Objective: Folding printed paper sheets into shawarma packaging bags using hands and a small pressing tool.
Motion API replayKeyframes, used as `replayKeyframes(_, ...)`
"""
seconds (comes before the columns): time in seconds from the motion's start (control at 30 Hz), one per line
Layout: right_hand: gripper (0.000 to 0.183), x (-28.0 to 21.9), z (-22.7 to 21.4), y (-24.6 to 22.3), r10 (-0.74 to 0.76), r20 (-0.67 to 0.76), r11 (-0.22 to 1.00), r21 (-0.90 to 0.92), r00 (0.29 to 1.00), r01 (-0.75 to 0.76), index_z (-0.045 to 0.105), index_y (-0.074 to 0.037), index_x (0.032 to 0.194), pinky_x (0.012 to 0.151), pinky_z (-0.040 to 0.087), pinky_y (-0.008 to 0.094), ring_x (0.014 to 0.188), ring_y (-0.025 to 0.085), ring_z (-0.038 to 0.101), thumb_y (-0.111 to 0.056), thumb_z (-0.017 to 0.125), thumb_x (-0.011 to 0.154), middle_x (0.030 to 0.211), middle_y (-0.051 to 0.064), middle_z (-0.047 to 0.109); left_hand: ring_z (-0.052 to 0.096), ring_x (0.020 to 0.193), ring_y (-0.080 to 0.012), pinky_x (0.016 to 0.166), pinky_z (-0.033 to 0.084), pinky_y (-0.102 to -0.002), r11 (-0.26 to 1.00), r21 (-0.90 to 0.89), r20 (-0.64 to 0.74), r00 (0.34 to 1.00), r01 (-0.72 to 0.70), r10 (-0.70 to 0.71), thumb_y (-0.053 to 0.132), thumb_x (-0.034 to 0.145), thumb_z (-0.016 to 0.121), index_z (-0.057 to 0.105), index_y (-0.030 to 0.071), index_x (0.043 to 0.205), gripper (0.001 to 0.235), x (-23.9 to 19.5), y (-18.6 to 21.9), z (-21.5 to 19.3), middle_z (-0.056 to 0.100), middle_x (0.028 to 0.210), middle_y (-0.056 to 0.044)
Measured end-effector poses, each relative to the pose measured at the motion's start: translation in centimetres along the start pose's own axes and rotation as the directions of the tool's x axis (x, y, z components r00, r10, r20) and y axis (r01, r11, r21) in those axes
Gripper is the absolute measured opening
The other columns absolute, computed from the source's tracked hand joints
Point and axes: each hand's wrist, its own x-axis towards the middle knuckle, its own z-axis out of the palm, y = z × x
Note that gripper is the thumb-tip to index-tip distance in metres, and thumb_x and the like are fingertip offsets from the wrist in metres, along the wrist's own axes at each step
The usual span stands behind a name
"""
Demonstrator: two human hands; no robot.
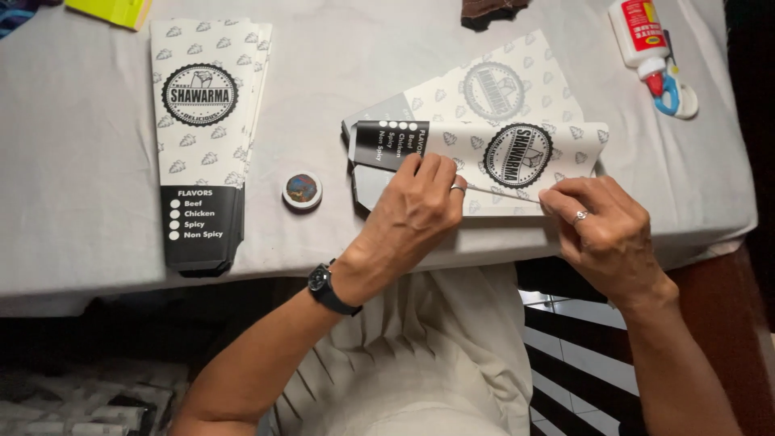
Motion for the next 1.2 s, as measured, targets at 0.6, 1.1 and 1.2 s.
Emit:
replayKeyframes(0.6, 0.018, 4.1, 0.2, 0.8, 0.005, 0.108, 0.993, 0.118, 0.994, -0.018, 0.077, -0.005, 0.097, 0.067, 0.054, 0.036, 0.080, 0.024, 0.063, -0.020, 0.086, 0.093, 0.090, 0.012, 0.068, 0.054, 0.119, -0.0354, 0.114, 0.037, -0.061, 0.983, -0.004, 0.084, 0.980, 0.183, -0.182, 0.090, 0.084, 0.059, 0.043, 0.014, 0.138, 0.095, -1.1, 3.4, 0.0, 0.050, 0.115, -0.013)
replayKeyframes(1.1, 0.040, 20.9, 2.5, -9.8, -0.267, 0.412, 0.820, 0.572, 0.871, -0.020, 0.064, 0.001, 0.123, 0.100, 0.057, 0.040, 0.116, 0.038, 0.058, -0.009, 0.076, 0.085, 0.142, 0.029, 0.048, 0.036, 0.148, -0.0211, 0.114, 0.031, -0.050, 0.819, -0.495, 0.263, 0.948, 0.291, -0.178, 0.049, 0.108, 0.039, 0.037, 0.024, 0.156, 0.054, -7.8, 9.4, 9.1, 0.040, 0.162, 0.003)
replayKeyframes(1.2, 0.036, 18.3, -0.4, -4.5, -0.275, 0.145, 0.873, 0.453, 0.951, 0.183, 0.065, -0.002, 0.126, 0.095, 0.061, 0.048, 0.118, 0.041, 0.061, -0.011, 0.076, 0.094, 0.135, 0.027, 0.060, 0.037, 0.138, -0.0448, 0.112, 0.043, -0.062, 0.939, -0.178, 0.168, 0.949, 0.295, -0.267, 0.047, 0.062, 0.087, 0.060, 0.038, 0.136, 0.080, -1.2, 4.7, 1.4, 0.036, 0.153, -0.020)
